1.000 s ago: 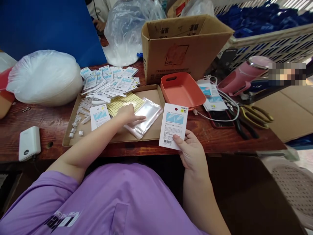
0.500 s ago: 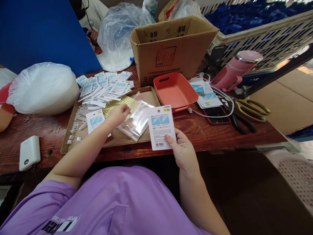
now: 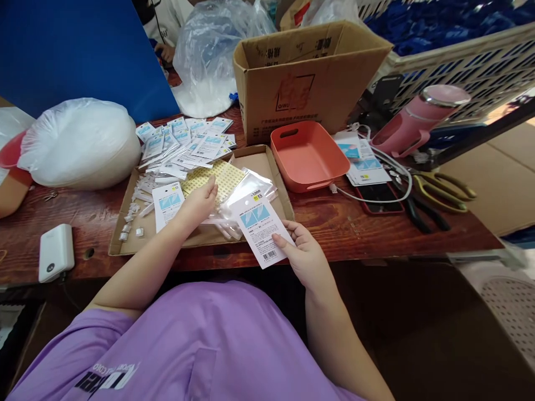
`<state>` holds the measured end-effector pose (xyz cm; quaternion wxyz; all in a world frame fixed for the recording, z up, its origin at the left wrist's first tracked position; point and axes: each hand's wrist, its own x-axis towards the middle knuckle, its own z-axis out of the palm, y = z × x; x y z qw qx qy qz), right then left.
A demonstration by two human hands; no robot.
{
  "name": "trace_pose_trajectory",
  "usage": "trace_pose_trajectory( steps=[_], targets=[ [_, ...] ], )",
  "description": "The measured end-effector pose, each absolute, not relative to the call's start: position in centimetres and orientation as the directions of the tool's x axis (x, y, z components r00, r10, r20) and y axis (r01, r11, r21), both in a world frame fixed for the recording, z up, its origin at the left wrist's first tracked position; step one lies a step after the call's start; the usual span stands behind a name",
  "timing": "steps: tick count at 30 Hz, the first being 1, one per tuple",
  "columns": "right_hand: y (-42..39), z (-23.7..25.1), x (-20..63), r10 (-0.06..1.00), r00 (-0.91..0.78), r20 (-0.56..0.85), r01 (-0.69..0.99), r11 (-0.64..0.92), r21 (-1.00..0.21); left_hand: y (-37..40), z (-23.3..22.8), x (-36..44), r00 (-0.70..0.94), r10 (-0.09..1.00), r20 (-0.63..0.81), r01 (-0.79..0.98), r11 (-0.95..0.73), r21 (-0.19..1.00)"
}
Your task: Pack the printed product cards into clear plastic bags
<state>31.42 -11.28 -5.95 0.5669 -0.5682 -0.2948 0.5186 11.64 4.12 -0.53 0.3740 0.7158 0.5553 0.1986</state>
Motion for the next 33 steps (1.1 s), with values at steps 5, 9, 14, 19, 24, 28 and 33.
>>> trace_pose_trajectory(
  steps=[5, 9, 14, 19, 24, 28, 33],
  targets=[
    [-11.9, -4.9, 30.3, 0.945, 0.130, -0.302, -0.352, -0.241, -0.905, 2.7, 0.3, 11.2, 0.353, 0.910, -0.217, 0.137, 0.179, 0.974],
    [-11.6, -4.1, 28.3, 0.939, -0.100, -0.329, -0.409, -0.340, -0.847, 1.3, 1.8, 10.3, 0.462, 0.843, -0.277, -0.296, 0.440, 0.847],
    [-10.9, -3.5, 27.0, 0.926, -0.105, -0.364, -0.411, -0.374, -0.832, -0.1, 2.8, 8.7, 0.492, 0.836, -0.241, -0.460, 0.485, 0.743],
    [-10.5, -3.1, 27.1, 0.937, -0.019, -0.347, -0.412, -0.324, -0.852, -0.7, 2.7, 7.7, 0.423, 0.870, -0.252, -0.511, 0.459, 0.727],
    [-9.8, -3.0, 26.4, 0.945, 0.075, -0.319, -0.444, -0.255, -0.859, -1.1, 2.8, 7.3, 0.442, 0.867, -0.231, -0.528, 0.460, 0.714],
    [-9.5, -3.1, 25.0, 0.945, 0.114, -0.308, -0.442, -0.229, -0.867, -1.5, 2.9, 7.1, 0.370, 0.886, -0.278, -0.508, 0.444, 0.739],
    [-9.4, -3.1, 23.7, 0.946, 0.219, -0.238, -0.332, -0.157, -0.930, -1.8, 2.4, 6.9, 0.282, 0.909, -0.306, -0.522, 0.413, 0.746]
  ],
)
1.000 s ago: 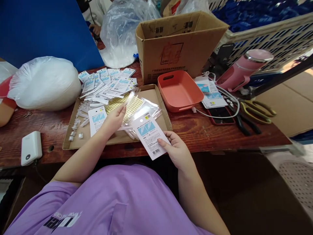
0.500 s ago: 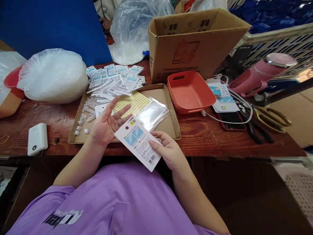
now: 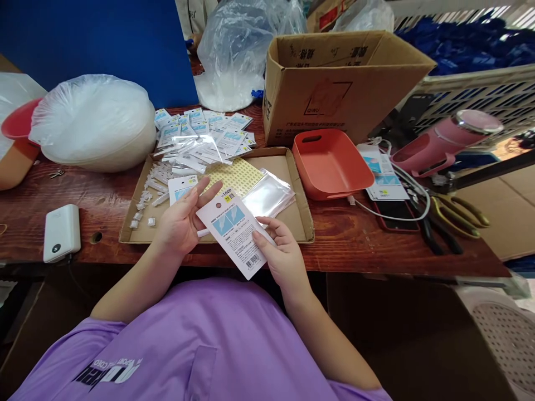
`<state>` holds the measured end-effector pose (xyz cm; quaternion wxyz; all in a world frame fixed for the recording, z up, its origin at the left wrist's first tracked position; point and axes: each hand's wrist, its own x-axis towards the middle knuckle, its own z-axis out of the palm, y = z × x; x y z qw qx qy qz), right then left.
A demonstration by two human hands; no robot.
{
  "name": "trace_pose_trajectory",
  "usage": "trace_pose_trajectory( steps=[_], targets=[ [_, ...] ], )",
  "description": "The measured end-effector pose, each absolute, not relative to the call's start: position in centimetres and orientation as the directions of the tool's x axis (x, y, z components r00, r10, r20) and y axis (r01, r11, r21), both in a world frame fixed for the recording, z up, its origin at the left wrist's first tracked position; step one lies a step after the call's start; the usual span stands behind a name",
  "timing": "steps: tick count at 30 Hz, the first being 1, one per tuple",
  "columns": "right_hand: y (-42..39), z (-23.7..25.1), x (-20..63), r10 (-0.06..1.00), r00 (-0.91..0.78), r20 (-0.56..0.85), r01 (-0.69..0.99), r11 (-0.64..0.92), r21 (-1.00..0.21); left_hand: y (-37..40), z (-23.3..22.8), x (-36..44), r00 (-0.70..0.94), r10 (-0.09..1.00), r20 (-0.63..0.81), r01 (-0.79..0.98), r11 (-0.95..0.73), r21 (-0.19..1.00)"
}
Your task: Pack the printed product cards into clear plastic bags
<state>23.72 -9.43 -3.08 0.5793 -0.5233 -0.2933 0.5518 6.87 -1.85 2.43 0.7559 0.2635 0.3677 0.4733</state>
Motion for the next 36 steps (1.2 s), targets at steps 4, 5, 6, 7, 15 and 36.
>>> trace_pose_trajectory(
  steps=[4, 5, 6, 7, 15, 36],
  targets=[
    [-8.9, -2.9, 22.6, 0.945, 0.262, -0.195, -0.244, -0.130, -0.961, -2.6, 1.5, 7.7, 0.268, 0.917, -0.295, -0.571, 0.398, 0.718],
    [-8.6, -2.8, 22.2, 0.948, 0.267, -0.173, -0.216, -0.116, -0.969, -2.9, 1.3, 8.0, 0.276, 0.918, -0.283, -0.585, 0.394, 0.709],
    [-8.3, -2.7, 21.9, 0.951, 0.272, -0.144, -0.180, -0.096, -0.979, -3.1, 1.2, 8.2, 0.289, 0.919, -0.269, -0.596, 0.392, 0.701],
    [-8.0, -2.7, 21.6, 0.955, 0.277, -0.109, -0.138, -0.073, -0.988, -3.3, 1.1, 8.4, 0.306, 0.917, -0.255, -0.603, 0.394, 0.694],
    [-7.9, -3.2, 22.5, 0.887, -0.004, 0.462, 0.491, 0.404, -0.771, -2.6, 1.5, 4.8, 0.347, 0.896, -0.278, -0.587, 0.439, 0.680],
    [-7.0, -1.6, 18.7, 0.984, 0.116, 0.132, 0.262, 0.097, -0.960, -4.8, 0.7, 1.4, 0.669, 0.735, -0.106, -0.432, 0.501, 0.750]
  ],
)
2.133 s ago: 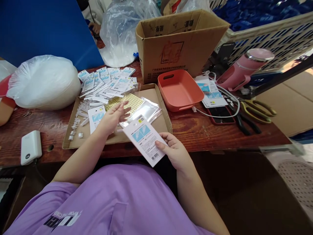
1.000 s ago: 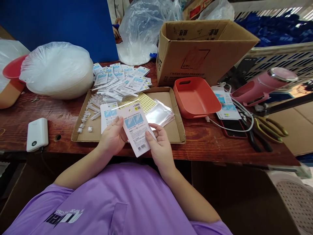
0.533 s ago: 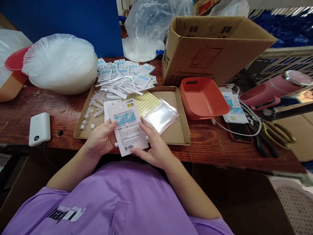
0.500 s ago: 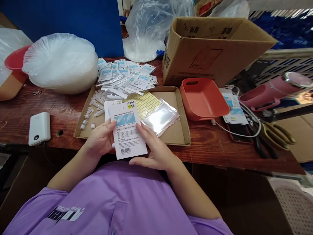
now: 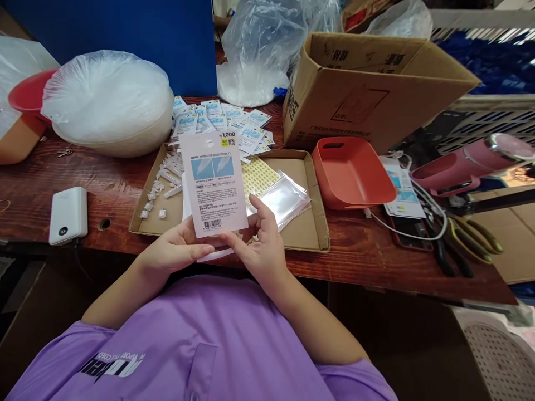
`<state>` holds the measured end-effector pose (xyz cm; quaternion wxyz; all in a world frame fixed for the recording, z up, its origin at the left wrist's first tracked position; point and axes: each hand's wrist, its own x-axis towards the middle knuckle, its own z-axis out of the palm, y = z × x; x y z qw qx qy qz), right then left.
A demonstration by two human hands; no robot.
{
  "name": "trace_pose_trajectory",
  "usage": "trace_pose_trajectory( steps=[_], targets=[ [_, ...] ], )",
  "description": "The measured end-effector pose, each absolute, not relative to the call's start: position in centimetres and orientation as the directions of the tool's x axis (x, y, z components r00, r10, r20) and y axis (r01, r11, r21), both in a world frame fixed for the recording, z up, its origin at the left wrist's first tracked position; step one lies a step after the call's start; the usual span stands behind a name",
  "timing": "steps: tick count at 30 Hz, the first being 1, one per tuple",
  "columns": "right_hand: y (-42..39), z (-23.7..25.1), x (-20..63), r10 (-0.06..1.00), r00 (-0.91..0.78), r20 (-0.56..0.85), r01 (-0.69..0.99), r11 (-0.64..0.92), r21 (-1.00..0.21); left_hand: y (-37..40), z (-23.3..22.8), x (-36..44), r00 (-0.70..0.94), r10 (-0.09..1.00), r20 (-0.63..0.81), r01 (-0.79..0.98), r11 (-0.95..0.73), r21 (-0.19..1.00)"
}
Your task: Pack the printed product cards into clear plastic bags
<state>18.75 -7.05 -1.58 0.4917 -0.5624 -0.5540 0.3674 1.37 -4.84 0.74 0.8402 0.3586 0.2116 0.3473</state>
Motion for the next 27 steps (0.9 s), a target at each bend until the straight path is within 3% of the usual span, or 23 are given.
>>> trace_pose_trajectory(
  steps=[6, 10, 13, 16, 19, 22, 24, 27],
  targets=[
    [-5.9, -1.2, 19.1, 0.964, -0.078, 0.252, 0.387, 0.263, -0.884, -4.3, -0.2, 0.8, 0.693, 0.720, -0.026, -0.453, 0.464, 0.762],
    [-2.5, -1.0, 18.9, 0.961, -0.112, 0.251, 0.472, 0.274, -0.838, -3.3, -0.1, 0.1, 0.605, 0.783, -0.142, -0.434, 0.474, 0.766],
    [2.7, -0.1, 18.2, 0.974, -0.120, 0.190, 0.403, 0.223, -0.888, -2.0, -0.5, -1.2, 0.273, 0.923, -0.270, -0.313, 0.351, 0.883],
    [7.1, 1.0, 17.7, 0.987, -0.069, 0.143, 0.506, 0.158, -0.848, -1.0, -1.5, -2.8, -0.071, 0.996, -0.058, 0.114, 0.066, 0.991],
    [7.5, 1.5, 17.2, 0.999, -0.009, 0.044, 0.728, 0.037, -0.685, -0.7, -2.7, -3.9, -0.008, 0.994, 0.106, 0.572, -0.082, 0.816],
    [4.8, 0.4, 16.4, 0.987, -0.080, -0.139, 0.854, -0.004, -0.520, -1.0, -3.5, -3.8, 0.170, 0.985, 0.012, 0.730, -0.134, 0.670],
    [3.1, -0.8, 15.8, 0.968, -0.117, -0.220, 0.856, -0.014, -0.516, -1.1, -3.8, -3.3, 0.238, 0.969, -0.061, 0.776, -0.152, 0.612],
    [2.1, -2.6, 15.0, 0.958, -0.144, -0.248, 0.774, -0.046, -0.631, -1.3, -4.1, -2.7, 0.243, 0.965, -0.099, 0.820, -0.150, 0.552]
  ],
)
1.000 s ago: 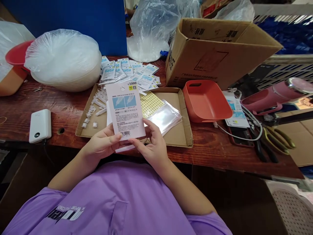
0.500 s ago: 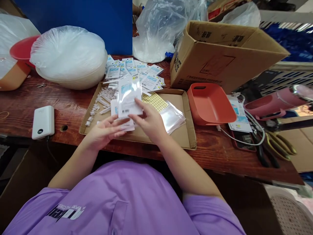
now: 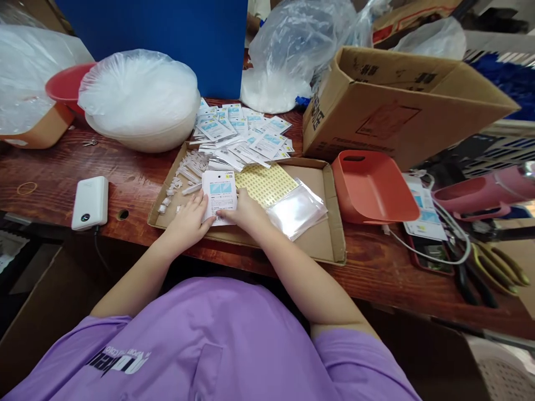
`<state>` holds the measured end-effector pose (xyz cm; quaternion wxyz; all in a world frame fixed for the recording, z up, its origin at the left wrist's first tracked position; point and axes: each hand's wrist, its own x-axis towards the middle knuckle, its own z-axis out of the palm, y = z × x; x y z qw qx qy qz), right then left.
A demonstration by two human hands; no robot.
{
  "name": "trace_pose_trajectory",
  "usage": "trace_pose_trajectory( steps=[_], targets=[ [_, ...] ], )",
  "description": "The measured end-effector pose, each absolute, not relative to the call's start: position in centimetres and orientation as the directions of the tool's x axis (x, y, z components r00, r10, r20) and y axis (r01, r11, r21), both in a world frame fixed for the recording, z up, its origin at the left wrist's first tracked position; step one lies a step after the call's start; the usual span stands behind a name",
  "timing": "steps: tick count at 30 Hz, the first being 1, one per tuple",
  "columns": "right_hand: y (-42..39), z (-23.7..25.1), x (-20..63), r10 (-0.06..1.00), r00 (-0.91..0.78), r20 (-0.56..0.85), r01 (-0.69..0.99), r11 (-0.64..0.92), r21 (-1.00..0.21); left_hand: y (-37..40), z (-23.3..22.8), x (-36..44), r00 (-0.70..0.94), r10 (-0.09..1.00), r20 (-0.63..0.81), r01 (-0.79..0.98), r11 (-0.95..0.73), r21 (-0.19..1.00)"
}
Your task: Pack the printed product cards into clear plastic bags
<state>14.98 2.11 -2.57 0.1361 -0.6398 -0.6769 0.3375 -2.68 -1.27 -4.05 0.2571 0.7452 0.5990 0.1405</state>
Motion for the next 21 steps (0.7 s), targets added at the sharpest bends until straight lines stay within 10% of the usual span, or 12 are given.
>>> trace_pose_trajectory(
  steps=[13, 21],
  targets=[
    [2.3, -3.5, 18.0, 0.978, -0.037, -0.206, 0.548, -0.153, -0.823, -1.7, -4.2, -2.0, 0.215, 0.964, -0.156, 0.950, -0.170, 0.261],
    [-2.5, -2.9, 24.3, 0.964, 0.215, -0.156, -0.050, -0.148, -0.988, 2.5, 0.4, -1.5, 0.276, 0.959, 0.065, 0.933, -0.284, 0.220]
  ],
)
